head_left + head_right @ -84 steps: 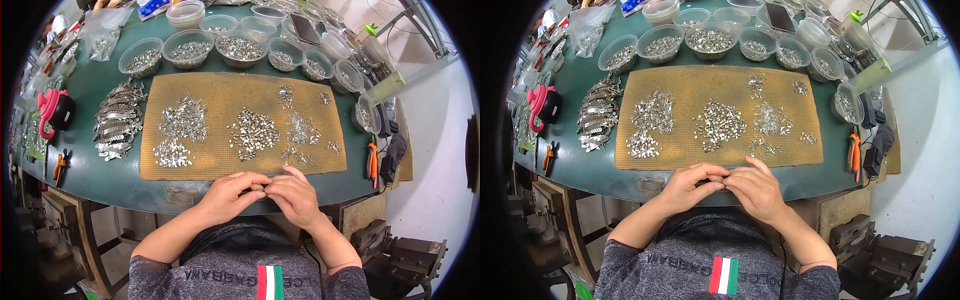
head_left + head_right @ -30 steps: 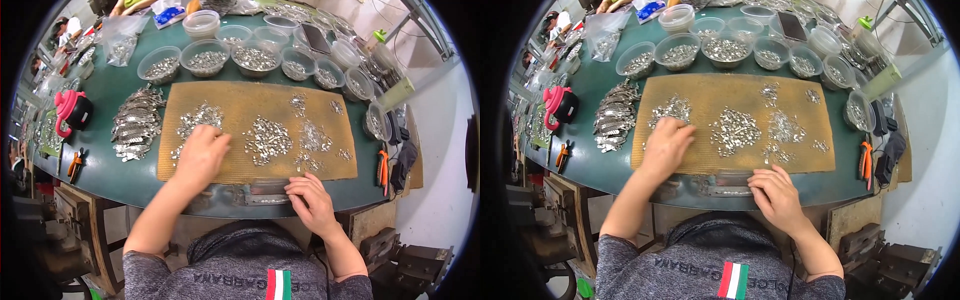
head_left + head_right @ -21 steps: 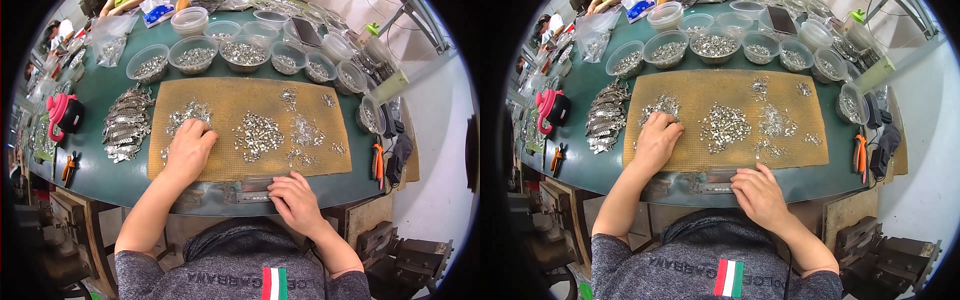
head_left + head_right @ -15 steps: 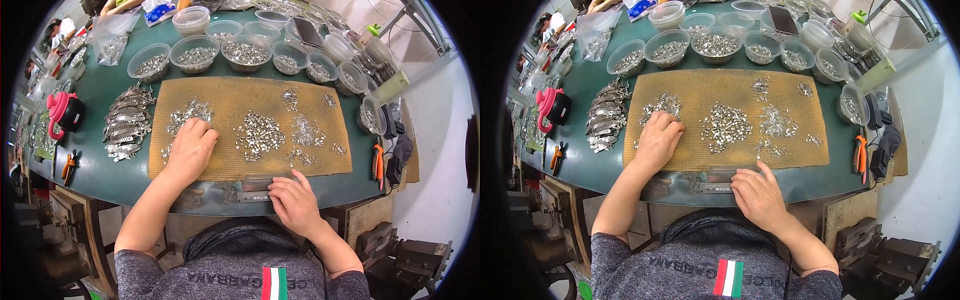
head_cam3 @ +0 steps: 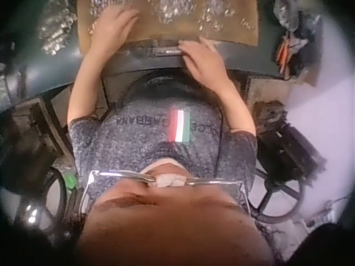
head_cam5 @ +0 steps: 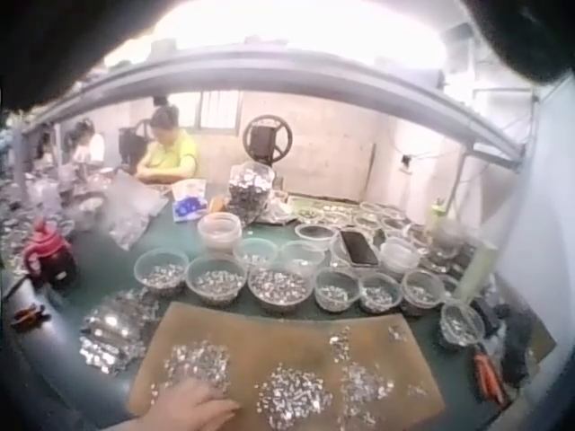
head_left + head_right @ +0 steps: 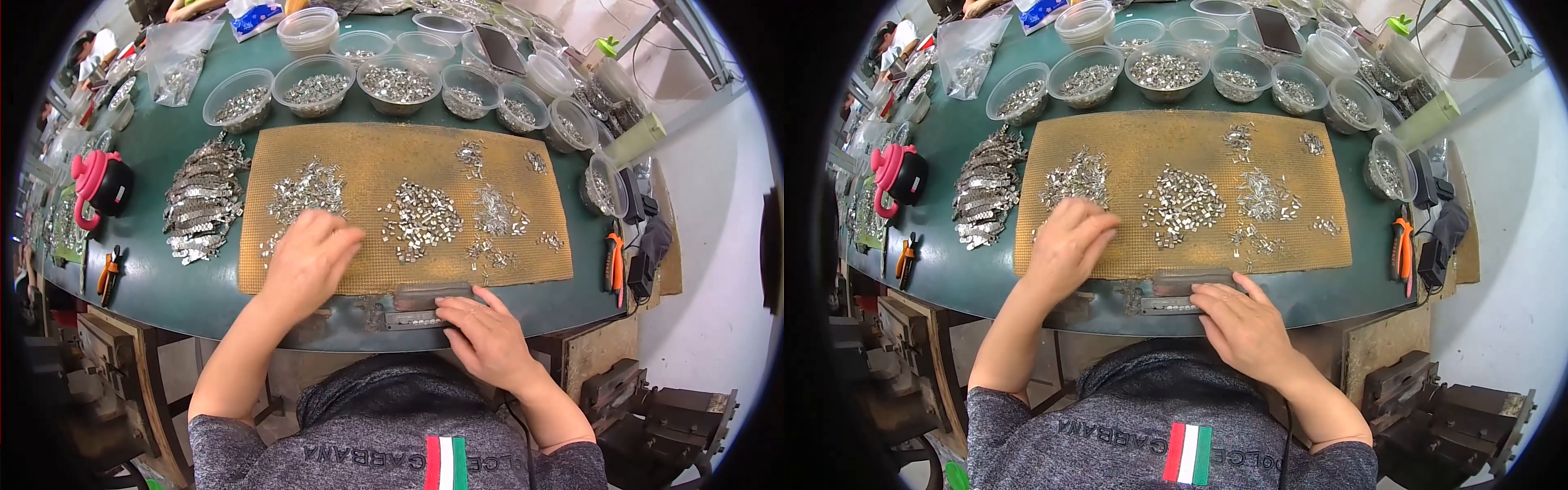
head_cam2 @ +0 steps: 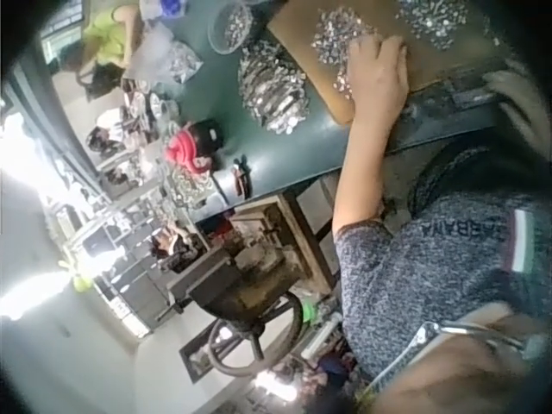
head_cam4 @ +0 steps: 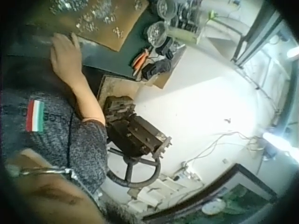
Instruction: The person selects small metal components from a sorting board and places them into a manual press for assembly.
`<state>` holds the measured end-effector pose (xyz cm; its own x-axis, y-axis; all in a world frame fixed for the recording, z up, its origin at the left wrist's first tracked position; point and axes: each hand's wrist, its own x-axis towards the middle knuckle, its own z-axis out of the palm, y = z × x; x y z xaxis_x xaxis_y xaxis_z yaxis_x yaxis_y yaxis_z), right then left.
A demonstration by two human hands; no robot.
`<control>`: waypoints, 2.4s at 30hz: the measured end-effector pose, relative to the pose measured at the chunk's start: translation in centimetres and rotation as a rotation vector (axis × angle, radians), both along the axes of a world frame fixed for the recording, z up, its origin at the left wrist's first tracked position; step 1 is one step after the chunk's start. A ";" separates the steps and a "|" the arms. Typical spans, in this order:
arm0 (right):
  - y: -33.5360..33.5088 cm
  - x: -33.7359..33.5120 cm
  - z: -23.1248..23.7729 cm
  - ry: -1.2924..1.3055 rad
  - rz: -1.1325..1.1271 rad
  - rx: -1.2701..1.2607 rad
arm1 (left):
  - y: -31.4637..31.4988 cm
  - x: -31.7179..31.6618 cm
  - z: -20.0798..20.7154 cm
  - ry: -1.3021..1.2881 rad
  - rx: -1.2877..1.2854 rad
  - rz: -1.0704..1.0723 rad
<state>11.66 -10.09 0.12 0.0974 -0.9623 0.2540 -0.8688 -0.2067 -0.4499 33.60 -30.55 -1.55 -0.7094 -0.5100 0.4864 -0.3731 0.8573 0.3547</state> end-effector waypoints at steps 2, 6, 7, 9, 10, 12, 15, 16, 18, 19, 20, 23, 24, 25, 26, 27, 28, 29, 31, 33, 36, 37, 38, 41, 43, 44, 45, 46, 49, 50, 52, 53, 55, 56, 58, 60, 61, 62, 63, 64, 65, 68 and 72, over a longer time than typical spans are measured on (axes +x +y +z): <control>0.5 -0.6 0.2 -0.077 -0.006 0.061 | 1.5 0.0 -0.2 0.041 0.084 -0.139; 2.0 -1.8 -0.4 -0.055 -0.120 0.013 | 5.2 -1.1 0.0 0.099 0.125 -0.326; 2.4 -2.2 -0.4 -0.061 -0.141 -0.004 | 5.9 -1.4 -0.1 0.105 0.124 -0.334; 3.1 -2.5 -0.6 -0.060 -0.171 -0.023 | 7.1 -1.9 -0.2 0.077 0.102 -0.391; 3.4 -2.7 -0.7 -0.033 -0.172 -0.032 | 7.4 -2.0 -0.5 0.083 0.099 -0.402; 4.1 -2.9 -1.0 -0.002 -0.184 -0.044 | 7.6 -2.0 -1.3 0.006 0.037 -0.401; 4.7 -3.2 -2.0 0.130 -0.155 -0.012 | 7.7 -2.2 -1.5 -0.018 0.018 -0.386; 4.7 -3.4 -2.0 0.131 -0.165 -0.013 | 7.6 -2.3 -1.6 -0.017 0.016 -0.396; 4.7 -4.0 -2.1 0.031 -0.141 0.031 | 7.1 -2.4 -1.6 -0.043 0.039 -0.441; 4.6 -4.4 -2.0 0.030 -0.154 0.031 | 6.8 -2.6 -1.4 -0.045 0.039 -0.455; 4.6 -4.9 -1.7 -0.117 -0.169 0.094 | 6.5 -2.8 -0.9 -0.057 0.055 -0.459; 4.6 -6.6 -1.4 -0.272 -0.202 0.208 | 5.1 -3.9 0.6 -0.122 0.102 -0.499; 4.8 -7.2 -1.2 -0.285 -0.188 0.263 | 4.5 -4.3 1.0 -0.181 0.129 -0.502; 5.0 -7.7 -1.2 -0.259 -0.188 0.265 | 4.1 -4.9 1.0 -0.216 0.117 -0.527; 4.9 -8.0 -1.2 -0.261 -0.188 0.248 | 3.8 -5.0 1.0 -0.253 0.097 -0.549; 5.0 -8.1 -1.2 -0.263 -0.198 0.232 | 3.8 -5.2 0.7 -0.280 0.105 -0.555; 5.2 -8.2 -1.4 -0.274 -0.192 0.200 | 4.2 -5.3 0.6 -0.308 0.107 -0.555; 5.7 -8.0 -2.3 -0.286 -0.196 0.124 | 4.7 -5.4 1.0 -0.322 0.118 -0.567; 6.9 -8.2 -2.4 -0.293 -0.166 0.115 | 4.9 -5.6 0.5 -0.303 0.152 -0.595; 9.4 -7.6 -2.9 -0.315 -0.253 0.047 | 5.0 -7.2 -0.2 -0.263 0.159 -0.679; 14.5 -6.3 -1.8 -0.374 -0.415 0.018 | 6.7 -10.3 1.6 -0.266 0.151 -0.745; 16.3 -5.7 -1.4 -0.414 -0.480 0.047 | 7.8 -11.8 2.7 -0.252 0.140 -0.782; 18.0 -5.2 -1.1 -0.406 -0.491 0.026 | 8.9 -13.0 3.8 -0.240 0.132 -0.812; 23.7 -3.5 -0.5 -0.404 -0.776 -0.135 | 12.2 -18.6 4.7 -0.191 0.026 -1.014; 27.0 -3.1 -0.1 -0.416 -0.922 -0.199 | 15.6 -22.4 5.4 -0.174 -0.015 -1.098; 28.6 -2.8 0.4 -0.461 -1.000 -0.208 | 17.3 -24.3 6.0 -0.150 -0.025 -1.159; 30.3 -2.5 0.7 -0.424 -1.090 -0.245 | 19.2 -26.3 6.6 -0.124 -0.034 -1.228; 31.7 -2.1 0.8 -0.388 -1.178 -0.282 | 21.1 -28.1 6.8 -0.087 -0.061 -1.284; 35.2 -1.3 0.6 -0.350 -1.410 -0.443 | 26.9 -32.8 8.0 -0.037 -0.126 -1.399; 36.3 -0.9 0.8 -0.351 -1.489 -0.478 | 28.7 -34.2 8.1 -0.023 -0.146 -1.460; 37.4 -0.3 0.2 -0.304 -1.554 -0.519 | 31.1 -36.1 7.1 -0.001 -0.178 -1.514; 38.3 -0.4 -0.1 -0.268 -1.616 -0.544 | 32.6 -37.1 6.9 0.010 -0.196 -1.561; 39.1 0.1 0.0 -0.226 -1.643 -0.460 | 33.6 -37.5 5.9 -0.009 -0.217 -1.543; 39.2 0.1 0.0 -0.231 -1.638 -0.442 | 33.7 -37.6 5.3 -0.006 -0.188 -1.527; 39.3 0.4 0.8 -0.249 -1.617 -0.346 | 33.8 -37.8 4.9 0.025 -0.173 -1.543; 39.8 0.2 1.5 -0.240 -1.616 -0.291 | 34.2 -37.5 5.0 0.038 -0.151 -1.550; 39.9 0.0 2.0 -0.192 -1.565 -0.239 | 34.5 -37.3 5.4 0.030 -0.128 -1.505; 39.9 -0.2 2.4 -0.148 -1.512 -0.185 | 34.7 -36.9 5.6 0.019 -0.104 -1.459; 39.7 -0.5 2.0 -0.152 -1.470 -0.176 | 34.7 -36.4 5.6 0.026 -0.112 -1.464; 39.4 -0.7 1.7 -0.141 -1.473 -0.186 | 34.5 -35.8 5.4 0.048 -0.040 -1.422; 39.0 -0.9 1.2 -0.084 -1.463 -0.187 | 34.5 -35.3 5.1 0.065 0.033 -1.379; 37.9 -1.0 0.7 -0.027 -1.433 -0.227 | 35.4 -32.5 5.0 0.050 0.062 -1.474; 36.3 -1.2 -0.5 0.080 -1.465 -0.276 | 37.6 -28.6 5.5 -0.121 0.134 -1.531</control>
<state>10.42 26.22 -0.41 -0.8658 -0.1388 0.4807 -0.3946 0.7802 -0.4854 5.00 7.03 4.00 -0.6079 0.6853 0.4010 0.7741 0.3992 0.4913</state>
